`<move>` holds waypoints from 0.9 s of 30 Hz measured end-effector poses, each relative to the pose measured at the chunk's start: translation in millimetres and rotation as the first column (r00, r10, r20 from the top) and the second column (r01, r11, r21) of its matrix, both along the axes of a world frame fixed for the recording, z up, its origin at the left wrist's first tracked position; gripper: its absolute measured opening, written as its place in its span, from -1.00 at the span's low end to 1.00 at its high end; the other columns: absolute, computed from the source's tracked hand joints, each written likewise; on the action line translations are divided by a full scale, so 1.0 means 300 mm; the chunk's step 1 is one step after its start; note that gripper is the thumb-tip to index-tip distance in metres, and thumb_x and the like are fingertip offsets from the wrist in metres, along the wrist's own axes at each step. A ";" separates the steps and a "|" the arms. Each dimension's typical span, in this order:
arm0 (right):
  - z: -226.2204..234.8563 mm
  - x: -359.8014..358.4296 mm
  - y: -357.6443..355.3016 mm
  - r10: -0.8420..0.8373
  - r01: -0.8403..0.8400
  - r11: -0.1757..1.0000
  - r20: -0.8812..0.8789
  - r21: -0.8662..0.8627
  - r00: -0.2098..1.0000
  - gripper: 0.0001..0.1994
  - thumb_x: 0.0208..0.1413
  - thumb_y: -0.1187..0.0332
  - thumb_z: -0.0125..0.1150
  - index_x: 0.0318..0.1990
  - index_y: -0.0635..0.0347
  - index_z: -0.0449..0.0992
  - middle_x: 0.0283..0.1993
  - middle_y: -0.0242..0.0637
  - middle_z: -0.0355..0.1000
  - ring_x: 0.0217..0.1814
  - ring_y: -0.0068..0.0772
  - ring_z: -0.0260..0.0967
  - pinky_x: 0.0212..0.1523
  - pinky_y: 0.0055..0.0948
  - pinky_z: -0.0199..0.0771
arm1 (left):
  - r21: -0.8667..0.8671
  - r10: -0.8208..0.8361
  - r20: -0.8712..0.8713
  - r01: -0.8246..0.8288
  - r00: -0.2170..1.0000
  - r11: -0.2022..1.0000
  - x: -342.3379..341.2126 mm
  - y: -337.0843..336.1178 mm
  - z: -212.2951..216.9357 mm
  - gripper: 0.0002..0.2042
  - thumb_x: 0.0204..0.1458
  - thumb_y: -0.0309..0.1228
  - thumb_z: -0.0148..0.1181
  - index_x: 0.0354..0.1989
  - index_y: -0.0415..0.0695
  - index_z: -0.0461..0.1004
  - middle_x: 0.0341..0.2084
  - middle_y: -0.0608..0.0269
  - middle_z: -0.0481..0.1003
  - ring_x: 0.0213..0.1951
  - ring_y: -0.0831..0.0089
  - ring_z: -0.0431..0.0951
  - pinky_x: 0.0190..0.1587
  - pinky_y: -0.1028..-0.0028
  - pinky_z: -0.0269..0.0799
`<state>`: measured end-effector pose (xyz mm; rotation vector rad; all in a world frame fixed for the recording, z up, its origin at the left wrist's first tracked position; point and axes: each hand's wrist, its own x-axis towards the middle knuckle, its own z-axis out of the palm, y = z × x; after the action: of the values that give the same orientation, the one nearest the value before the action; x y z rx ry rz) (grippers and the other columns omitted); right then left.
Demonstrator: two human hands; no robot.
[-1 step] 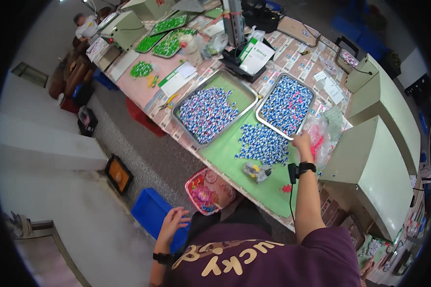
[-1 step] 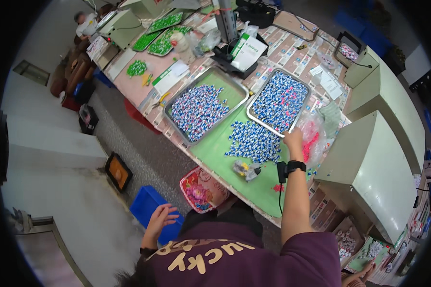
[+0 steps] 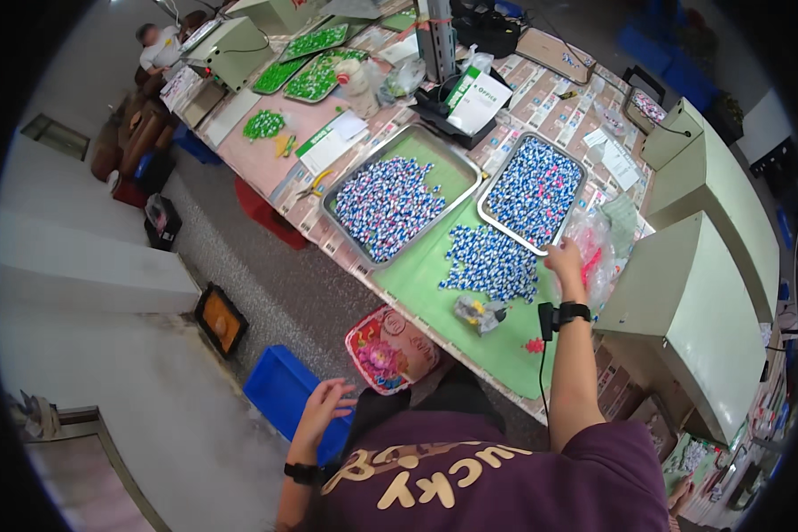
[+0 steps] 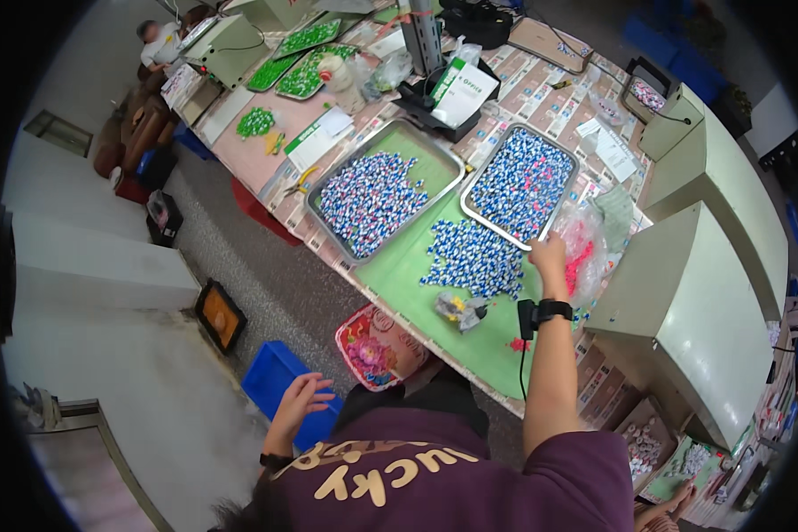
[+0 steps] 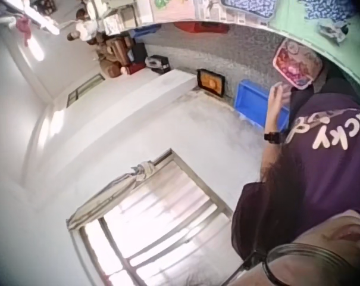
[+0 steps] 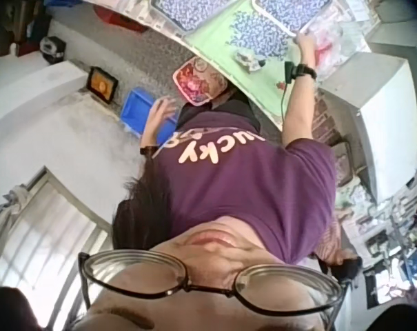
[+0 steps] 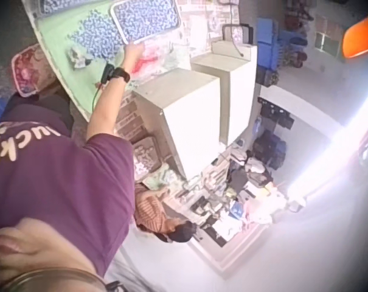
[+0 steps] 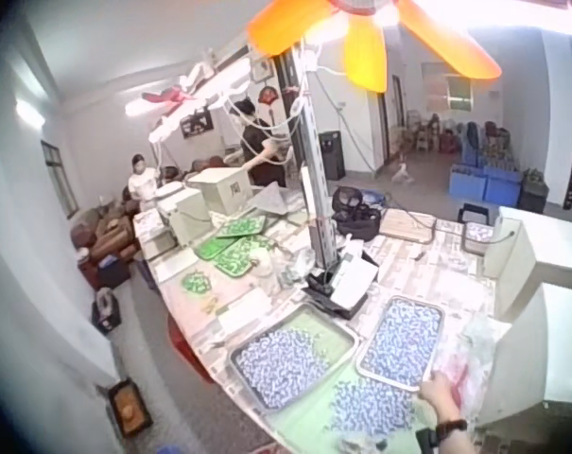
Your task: The person pours blue and white capsules from a blue crate into a metal tray, then sits on a stool to handle them. They pick up a small white packet, open it, and use a glue bottle to attach pink pieces to the capsules one by one.
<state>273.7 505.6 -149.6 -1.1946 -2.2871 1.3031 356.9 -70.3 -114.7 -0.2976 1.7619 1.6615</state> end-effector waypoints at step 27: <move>0.168 1.069 -0.721 0.081 -0.147 0.852 -0.151 -0.502 0.985 -0.66 0.22 0.36 0.14 0.11 0.31 0.39 -0.11 -0.23 0.51 -0.15 -0.53 0.45 -0.09 -0.50 0.49 | 0.052 -0.220 -0.328 0.250 0.919 0.967 -0.517 -0.002 0.115 -0.69 0.29 -0.23 -0.03 0.07 -0.16 0.33 -0.04 0.08 0.51 -0.14 0.36 0.58 -0.16 0.48 0.50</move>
<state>594.4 289.4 -99.0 -1.0836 -2.0050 2.0629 202.0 -70.8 -80.2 0.2349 1.8583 1.6768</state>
